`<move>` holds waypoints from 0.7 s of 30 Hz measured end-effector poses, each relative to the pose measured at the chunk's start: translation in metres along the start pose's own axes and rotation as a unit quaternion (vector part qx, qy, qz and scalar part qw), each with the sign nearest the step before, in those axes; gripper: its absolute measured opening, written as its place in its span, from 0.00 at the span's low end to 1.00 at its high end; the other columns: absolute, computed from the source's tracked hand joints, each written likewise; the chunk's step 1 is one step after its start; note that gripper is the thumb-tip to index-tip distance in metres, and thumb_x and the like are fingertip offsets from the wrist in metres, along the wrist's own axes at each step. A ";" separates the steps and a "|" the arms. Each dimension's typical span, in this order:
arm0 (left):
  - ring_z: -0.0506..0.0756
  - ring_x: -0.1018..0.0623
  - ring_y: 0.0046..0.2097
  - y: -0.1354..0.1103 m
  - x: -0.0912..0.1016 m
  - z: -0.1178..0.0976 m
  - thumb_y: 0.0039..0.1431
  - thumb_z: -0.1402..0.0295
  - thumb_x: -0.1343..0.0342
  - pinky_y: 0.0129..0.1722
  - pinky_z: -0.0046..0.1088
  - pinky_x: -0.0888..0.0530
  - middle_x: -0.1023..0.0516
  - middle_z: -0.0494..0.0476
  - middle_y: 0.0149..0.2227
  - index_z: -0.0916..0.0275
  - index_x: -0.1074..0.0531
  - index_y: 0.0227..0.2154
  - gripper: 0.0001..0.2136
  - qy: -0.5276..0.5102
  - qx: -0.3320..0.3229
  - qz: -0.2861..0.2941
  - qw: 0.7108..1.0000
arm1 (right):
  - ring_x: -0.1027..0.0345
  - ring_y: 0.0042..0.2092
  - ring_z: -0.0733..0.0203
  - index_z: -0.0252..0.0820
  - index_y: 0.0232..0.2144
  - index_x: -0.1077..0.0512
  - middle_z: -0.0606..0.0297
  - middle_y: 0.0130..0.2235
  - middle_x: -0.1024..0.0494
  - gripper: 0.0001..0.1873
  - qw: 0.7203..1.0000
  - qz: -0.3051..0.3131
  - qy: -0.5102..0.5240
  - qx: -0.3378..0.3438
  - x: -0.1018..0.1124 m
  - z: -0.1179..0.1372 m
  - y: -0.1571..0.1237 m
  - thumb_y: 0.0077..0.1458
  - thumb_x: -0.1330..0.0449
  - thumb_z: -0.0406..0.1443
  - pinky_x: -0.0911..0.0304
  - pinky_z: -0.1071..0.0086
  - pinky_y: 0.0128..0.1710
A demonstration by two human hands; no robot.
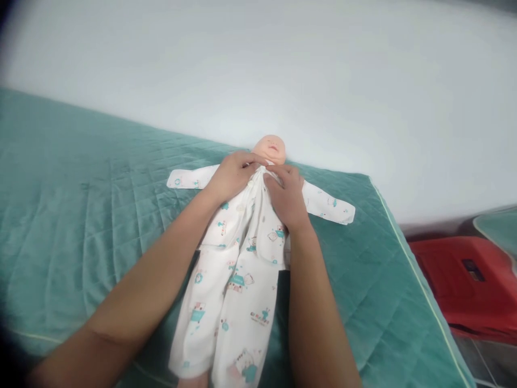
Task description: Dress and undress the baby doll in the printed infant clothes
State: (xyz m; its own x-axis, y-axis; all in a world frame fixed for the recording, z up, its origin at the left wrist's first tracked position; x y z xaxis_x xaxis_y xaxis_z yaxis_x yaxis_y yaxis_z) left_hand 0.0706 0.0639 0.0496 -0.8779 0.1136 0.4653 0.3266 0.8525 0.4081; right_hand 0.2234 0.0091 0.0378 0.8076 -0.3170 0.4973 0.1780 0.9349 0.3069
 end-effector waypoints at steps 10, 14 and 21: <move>0.53 0.24 0.43 -0.041 0.011 -0.001 0.61 0.74 0.48 0.48 0.29 0.29 0.23 0.55 0.40 0.60 0.20 0.38 0.11 -0.010 -0.013 -0.055 0.998 | 0.34 0.51 0.52 0.46 0.40 0.28 0.58 0.47 0.25 0.08 0.990 -0.125 -0.036 0.057 0.001 0.018 -0.037 0.59 0.42 0.40 0.38 0.55 0.51; 0.53 0.26 0.41 -0.056 0.017 -0.004 0.63 0.69 0.45 0.43 0.29 0.30 0.24 0.54 0.37 0.60 0.21 0.37 0.07 -0.043 -0.018 -0.033 0.998 | 0.35 0.36 0.57 0.46 0.32 0.34 0.64 0.34 0.27 0.09 0.993 -0.073 -0.082 0.030 -0.003 0.033 -0.046 0.58 0.40 0.43 0.40 0.60 0.39; 0.50 0.31 0.34 -0.048 0.020 -0.004 0.58 0.66 0.39 0.36 0.29 0.34 0.25 0.52 0.36 0.59 0.22 0.32 0.04 -0.068 -0.020 0.052 0.996 | 0.35 0.32 0.57 0.47 0.31 0.36 0.65 0.30 0.26 0.08 0.989 -0.020 -0.138 -0.037 0.005 0.038 -0.047 0.56 0.40 0.40 0.45 0.62 0.33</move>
State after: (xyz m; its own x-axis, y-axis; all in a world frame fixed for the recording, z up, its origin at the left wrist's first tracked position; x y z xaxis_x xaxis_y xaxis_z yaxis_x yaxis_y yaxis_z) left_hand 0.0392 0.0227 0.0425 -0.8765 0.2712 0.3976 0.4303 0.8118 0.3947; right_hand 0.1978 -0.0428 0.0571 0.6157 -0.3765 0.6922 0.2558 0.9264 0.2763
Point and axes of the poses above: each hand's wrist, its own y-axis towards the middle knuckle, its own x-axis out of the back of the hand, z = x × y, the point moved 2 cm from there along y, towards the middle knuckle
